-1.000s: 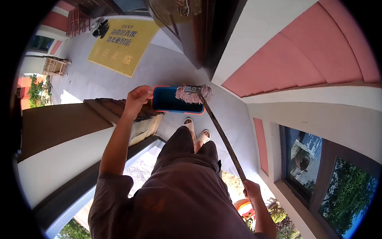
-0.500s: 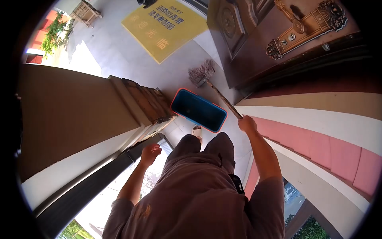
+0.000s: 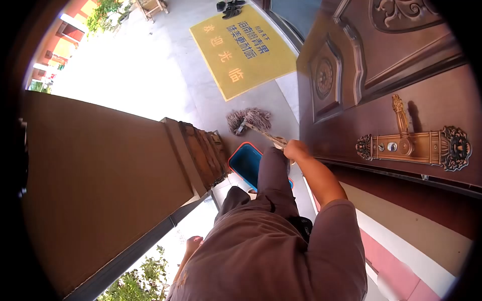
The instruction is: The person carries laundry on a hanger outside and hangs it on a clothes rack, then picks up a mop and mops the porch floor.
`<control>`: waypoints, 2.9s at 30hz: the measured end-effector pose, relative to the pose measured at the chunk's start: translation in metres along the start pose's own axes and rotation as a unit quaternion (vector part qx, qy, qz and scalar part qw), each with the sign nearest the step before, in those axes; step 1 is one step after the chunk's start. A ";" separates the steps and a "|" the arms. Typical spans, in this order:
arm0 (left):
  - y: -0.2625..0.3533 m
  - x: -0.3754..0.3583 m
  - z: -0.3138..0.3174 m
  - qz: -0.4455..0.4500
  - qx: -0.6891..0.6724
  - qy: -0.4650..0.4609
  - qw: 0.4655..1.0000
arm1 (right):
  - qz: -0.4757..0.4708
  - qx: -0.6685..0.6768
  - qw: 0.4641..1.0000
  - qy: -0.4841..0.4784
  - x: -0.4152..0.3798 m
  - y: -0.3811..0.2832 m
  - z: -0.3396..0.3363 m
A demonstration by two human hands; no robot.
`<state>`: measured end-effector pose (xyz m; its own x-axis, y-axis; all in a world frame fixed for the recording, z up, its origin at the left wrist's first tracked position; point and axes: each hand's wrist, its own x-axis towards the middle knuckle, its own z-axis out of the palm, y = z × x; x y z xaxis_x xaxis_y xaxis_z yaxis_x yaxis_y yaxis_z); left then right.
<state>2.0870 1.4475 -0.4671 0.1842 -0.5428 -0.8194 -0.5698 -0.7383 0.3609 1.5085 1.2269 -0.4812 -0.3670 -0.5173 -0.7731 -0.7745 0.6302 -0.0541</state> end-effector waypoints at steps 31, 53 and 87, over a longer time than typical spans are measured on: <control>0.305 0.148 0.134 -0.052 0.001 -0.020 0.998 | -0.141 -0.080 0.987 -0.007 0.336 -0.247 -0.240; 0.514 0.214 0.081 -0.322 -0.498 0.141 0.792 | -0.494 -0.344 0.793 -0.095 0.318 -0.755 -0.235; 0.787 0.428 -0.138 -0.269 -0.425 0.170 0.847 | -0.556 -0.513 0.627 0.186 0.510 -1.172 -0.696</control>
<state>1.8278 0.5791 -0.4723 0.5368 -0.0138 -0.8436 0.4257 -0.8588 0.2850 1.8704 -0.1788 -0.3720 0.7473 -0.5259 -0.4061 -0.5117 -0.8454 0.1530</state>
